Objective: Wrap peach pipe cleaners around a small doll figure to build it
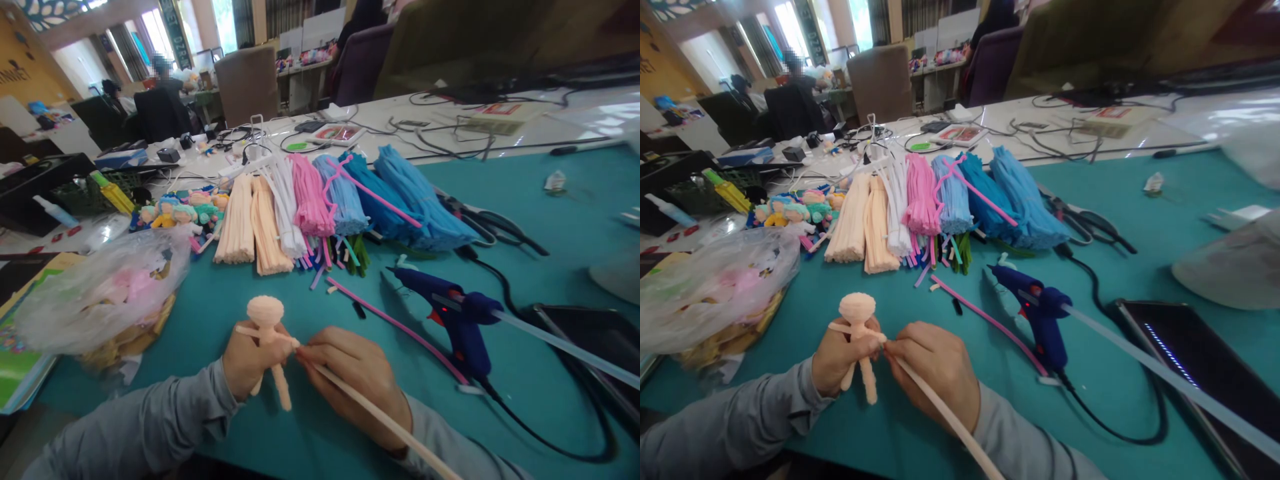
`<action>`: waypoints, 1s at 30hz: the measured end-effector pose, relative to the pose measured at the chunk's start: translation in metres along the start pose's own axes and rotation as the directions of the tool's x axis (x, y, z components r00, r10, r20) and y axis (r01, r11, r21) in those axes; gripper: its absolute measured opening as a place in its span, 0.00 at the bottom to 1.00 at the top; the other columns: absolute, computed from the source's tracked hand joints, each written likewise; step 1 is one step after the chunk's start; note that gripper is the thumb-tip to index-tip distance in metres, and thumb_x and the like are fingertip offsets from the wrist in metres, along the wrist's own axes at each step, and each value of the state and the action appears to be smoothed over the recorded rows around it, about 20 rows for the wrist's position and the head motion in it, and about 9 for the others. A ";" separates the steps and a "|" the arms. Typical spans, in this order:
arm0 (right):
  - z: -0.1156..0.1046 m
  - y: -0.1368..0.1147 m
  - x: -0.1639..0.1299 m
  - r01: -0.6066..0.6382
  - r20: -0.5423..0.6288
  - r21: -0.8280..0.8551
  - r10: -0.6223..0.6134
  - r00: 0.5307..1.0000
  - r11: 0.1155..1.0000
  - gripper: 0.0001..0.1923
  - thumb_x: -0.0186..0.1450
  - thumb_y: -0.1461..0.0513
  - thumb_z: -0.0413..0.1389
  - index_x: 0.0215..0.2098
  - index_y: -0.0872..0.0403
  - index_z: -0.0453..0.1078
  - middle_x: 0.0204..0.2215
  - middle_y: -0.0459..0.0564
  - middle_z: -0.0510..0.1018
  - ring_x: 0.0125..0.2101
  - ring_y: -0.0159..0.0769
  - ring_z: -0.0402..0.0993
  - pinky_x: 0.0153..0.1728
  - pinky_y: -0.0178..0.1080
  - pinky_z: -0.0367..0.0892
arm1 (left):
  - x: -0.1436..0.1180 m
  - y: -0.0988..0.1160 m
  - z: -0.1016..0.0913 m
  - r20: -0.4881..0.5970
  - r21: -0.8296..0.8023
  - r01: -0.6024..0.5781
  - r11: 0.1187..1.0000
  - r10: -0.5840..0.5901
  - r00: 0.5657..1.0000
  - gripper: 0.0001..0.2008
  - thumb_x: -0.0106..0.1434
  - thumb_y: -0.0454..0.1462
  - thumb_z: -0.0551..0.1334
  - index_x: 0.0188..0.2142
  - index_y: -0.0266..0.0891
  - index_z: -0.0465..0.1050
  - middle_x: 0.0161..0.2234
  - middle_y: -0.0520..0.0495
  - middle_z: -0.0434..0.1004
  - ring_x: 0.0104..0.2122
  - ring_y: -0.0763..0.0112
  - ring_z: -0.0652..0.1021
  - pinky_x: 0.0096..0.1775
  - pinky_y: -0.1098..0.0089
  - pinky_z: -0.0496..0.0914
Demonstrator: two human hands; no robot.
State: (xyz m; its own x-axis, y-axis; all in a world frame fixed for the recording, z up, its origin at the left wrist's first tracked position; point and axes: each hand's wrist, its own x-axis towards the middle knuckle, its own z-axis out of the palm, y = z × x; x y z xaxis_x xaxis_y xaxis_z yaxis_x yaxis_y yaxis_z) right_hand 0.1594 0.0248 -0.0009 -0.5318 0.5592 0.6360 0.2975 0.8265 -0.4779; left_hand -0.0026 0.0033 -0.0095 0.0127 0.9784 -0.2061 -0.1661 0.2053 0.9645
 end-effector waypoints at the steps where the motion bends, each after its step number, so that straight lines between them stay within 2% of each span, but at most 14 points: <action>1: 0.000 0.000 0.000 0.005 0.010 -0.022 -0.005 1.000 1.000 0.07 0.63 0.68 0.50 0.32 0.55 0.70 0.22 0.50 0.75 0.23 0.32 0.69 0.24 0.34 0.63 | 0.000 0.002 -0.001 -0.026 0.046 -0.012 0.999 0.013 1.000 0.10 0.44 0.40 0.67 0.19 0.34 0.70 0.15 0.52 0.66 0.17 0.77 0.67 0.22 0.74 0.62; 7: -0.001 0.002 0.001 0.089 0.029 -0.121 -0.086 0.996 0.989 0.09 0.63 0.70 0.48 0.34 0.58 0.70 0.22 0.49 0.73 0.22 0.32 0.65 0.22 0.35 0.58 | 0.003 0.010 -0.002 -0.104 0.216 -0.037 0.976 0.061 0.993 0.07 0.44 0.37 0.66 0.19 0.34 0.72 0.15 0.52 0.68 0.18 0.74 0.69 0.23 0.73 0.65; 15: -0.004 0.006 0.001 0.118 0.104 -0.151 -0.103 0.989 0.981 0.14 0.68 0.66 0.43 0.31 0.57 0.69 0.23 0.49 0.74 0.22 0.32 0.64 0.23 0.36 0.56 | 0.000 0.011 -0.002 -0.041 0.389 -0.054 0.920 0.076 0.996 0.03 0.47 0.33 0.62 0.21 0.34 0.73 0.16 0.51 0.72 0.17 0.72 0.73 0.20 0.74 0.66; 18: -0.005 0.006 0.001 0.081 0.110 -0.089 -0.071 0.991 0.993 0.13 0.68 0.66 0.44 0.31 0.56 0.69 0.24 0.50 0.74 0.23 0.32 0.65 0.24 0.35 0.57 | -0.002 0.013 -0.002 0.024 0.401 -0.038 0.915 0.031 0.999 0.03 0.48 0.33 0.61 0.22 0.34 0.72 0.13 0.52 0.69 0.13 0.73 0.71 0.17 0.74 0.64; 21: -0.006 0.006 0.003 -0.049 0.090 0.107 0.039 0.995 0.993 0.12 0.67 0.66 0.45 0.32 0.55 0.70 0.25 0.50 0.74 0.26 0.32 0.68 0.26 0.34 0.61 | -0.002 0.016 -0.001 0.081 0.389 -0.019 0.921 -0.014 0.997 0.05 0.49 0.34 0.61 0.20 0.34 0.69 0.12 0.53 0.67 0.11 0.75 0.69 0.15 0.75 0.62; 23: -0.007 0.005 0.005 -0.172 0.090 0.273 0.153 0.984 0.946 0.11 0.67 0.64 0.48 0.30 0.55 0.70 0.25 0.50 0.73 0.26 0.32 0.69 0.27 0.34 0.64 | -0.002 0.018 -0.001 0.092 0.379 -0.017 0.925 -0.019 0.996 0.04 0.48 0.34 0.61 0.20 0.34 0.68 0.13 0.54 0.67 0.11 0.76 0.69 0.15 0.75 0.61; 25: -0.007 0.004 0.008 -0.307 0.116 0.401 0.285 0.952 0.863 0.11 0.65 0.59 0.52 0.28 0.55 0.71 0.25 0.50 0.72 0.27 0.32 0.69 0.27 0.34 0.65 | -0.002 0.018 -0.001 0.100 0.366 -0.018 0.930 -0.020 0.995 0.04 0.47 0.34 0.62 0.20 0.34 0.68 0.13 0.53 0.67 0.11 0.76 0.69 0.15 0.76 0.60; 28: -0.006 0.004 0.012 -0.485 0.216 0.528 0.442 0.871 0.697 0.14 0.60 0.54 0.57 0.25 0.56 0.71 0.24 0.48 0.71 0.26 0.33 0.68 0.26 0.35 0.64 | -0.002 0.016 -0.001 0.152 0.323 -0.007 0.947 -0.044 0.987 0.06 0.47 0.35 0.62 0.20 0.34 0.67 0.14 0.53 0.67 0.12 0.75 0.69 0.15 0.76 0.60; 30: -0.006 0.005 0.014 -0.563 0.300 0.605 0.493 0.817 0.563 0.16 0.57 0.52 0.59 0.23 0.56 0.71 0.24 0.47 0.70 0.25 0.32 0.67 0.26 0.34 0.63 | -0.002 0.014 -0.003 0.187 0.283 -0.011 0.959 -0.045 0.981 0.07 0.48 0.37 0.63 0.20 0.34 0.68 0.13 0.53 0.66 0.12 0.75 0.69 0.15 0.75 0.61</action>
State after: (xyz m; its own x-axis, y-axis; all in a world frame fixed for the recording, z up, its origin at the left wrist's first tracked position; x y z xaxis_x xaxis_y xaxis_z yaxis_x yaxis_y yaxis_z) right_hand 0.1585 0.0369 0.0094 -0.5253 0.8448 0.1019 -0.0130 0.1118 -0.9936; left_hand -0.0075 0.0043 0.0044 0.2047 0.9551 -0.2142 0.1200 0.1927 0.9739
